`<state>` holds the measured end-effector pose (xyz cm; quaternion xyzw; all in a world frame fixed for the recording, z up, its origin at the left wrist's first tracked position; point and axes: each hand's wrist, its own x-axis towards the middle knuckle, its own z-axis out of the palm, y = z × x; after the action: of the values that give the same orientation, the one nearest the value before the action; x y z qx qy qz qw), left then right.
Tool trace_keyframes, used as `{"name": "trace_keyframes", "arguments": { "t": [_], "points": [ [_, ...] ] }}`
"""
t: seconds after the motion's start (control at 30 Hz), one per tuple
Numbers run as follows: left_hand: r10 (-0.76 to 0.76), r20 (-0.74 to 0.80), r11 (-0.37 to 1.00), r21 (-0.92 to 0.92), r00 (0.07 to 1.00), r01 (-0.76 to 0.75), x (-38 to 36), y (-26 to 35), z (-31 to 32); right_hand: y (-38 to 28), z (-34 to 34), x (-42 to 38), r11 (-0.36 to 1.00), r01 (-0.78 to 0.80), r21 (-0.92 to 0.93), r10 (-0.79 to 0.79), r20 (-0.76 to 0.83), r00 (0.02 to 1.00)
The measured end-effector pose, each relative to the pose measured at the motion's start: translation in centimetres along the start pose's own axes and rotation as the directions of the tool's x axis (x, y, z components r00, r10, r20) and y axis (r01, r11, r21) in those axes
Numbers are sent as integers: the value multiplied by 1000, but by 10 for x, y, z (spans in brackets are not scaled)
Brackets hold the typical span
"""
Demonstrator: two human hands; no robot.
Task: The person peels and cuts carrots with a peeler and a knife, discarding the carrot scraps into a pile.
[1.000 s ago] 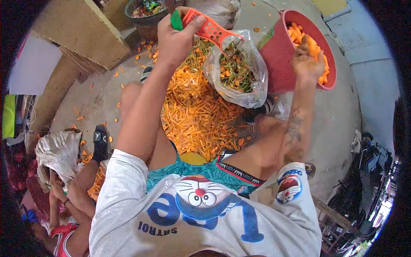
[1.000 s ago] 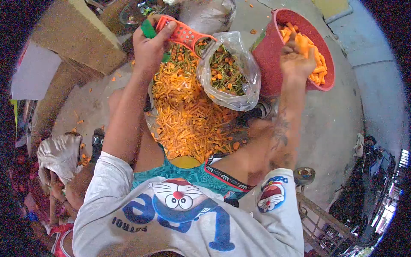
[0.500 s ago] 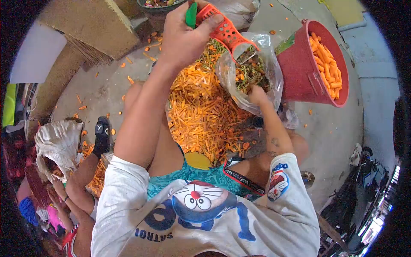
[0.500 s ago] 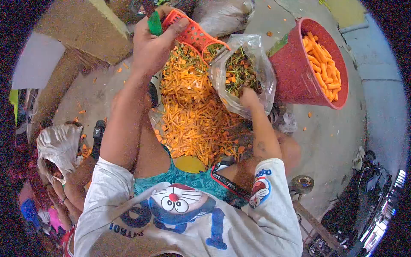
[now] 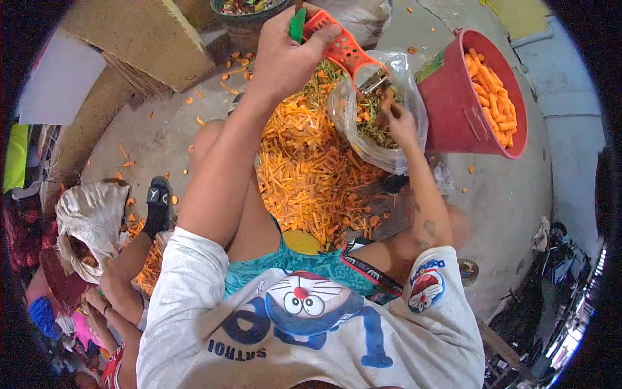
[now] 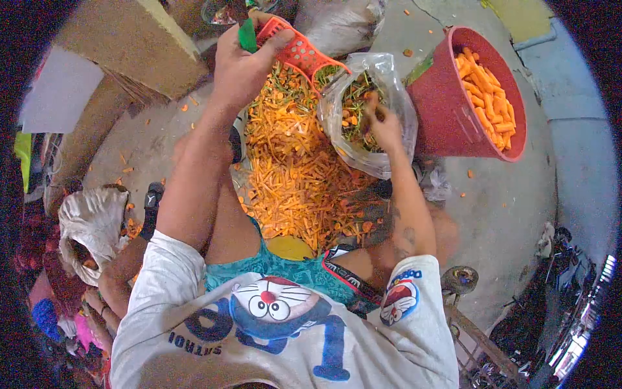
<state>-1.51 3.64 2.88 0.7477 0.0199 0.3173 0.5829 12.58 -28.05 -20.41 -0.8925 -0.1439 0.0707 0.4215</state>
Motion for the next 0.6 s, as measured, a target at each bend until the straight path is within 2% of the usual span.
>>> {"name": "trace_keyframes", "arguments": {
  "t": [0.07, 0.13, 0.17, 0.2, 0.23, 0.3, 0.33, 0.4, 0.47, 0.53, 0.57, 0.6],
  "points": [
    [-19, -8, 1000, 18, 1000, 20, 0, 2, 6, -35, -25, 10, 1000, -6, 6, 6, -31, 999],
    [-76, 55, 971, -221, 996, 86, -1, -1, 13, -83, -54, 10, 1000, -13, 12, 13, -60, 998],
    [-71, 53, 971, -226, 996, 81, -3, 1, 16, -109, -64, 2, 914, -98, 394, 94, 29, 995],
    [-137, 102, 952, -261, 985, 159, -5, 2, 19, -132, -71, -8, 681, -194, 706, 131, 144, 981],
    [-201, 151, 927, -290, 968, 238, -8, 3, 22, -154, -73, -21, 684, -191, 703, 128, 143, 981],
    [-217, 183, 906, -329, 959, 268, -13, 4, 34, -180, -73, -45, 542, -65, 838, 103, 11, 995],
    [-232, 216, 882, -364, 948, 299, -15, 3, 40, -175, -76, -53, 544, -66, 836, 98, 14, 995],
    [-218, 243, 871, -387, 945, 301, -20, -1, 49, -162, -77, -65, 461, -217, 860, 58, 215, 975],
    [-257, 302, 892, -293, 918, 345, -25, -5, 60, -171, -69, -84, 461, -217, 860, 51, 218, 975],
    [-261, 352, 903, -239, 899, 356, -32, -4, 69, -188, -68, -99, 448, -216, 868, 127, 178, 976],
    [-70, 338, 961, -230, 939, 155, -37, -2, 76, -193, -70, -99, 375, -269, 887, 181, 215, 960],
    [129, 324, 973, -222, 937, -57, -40, 1, 80, -198, -74, -102, 376, -267, 887, 182, 211, 960]
  ]
}}
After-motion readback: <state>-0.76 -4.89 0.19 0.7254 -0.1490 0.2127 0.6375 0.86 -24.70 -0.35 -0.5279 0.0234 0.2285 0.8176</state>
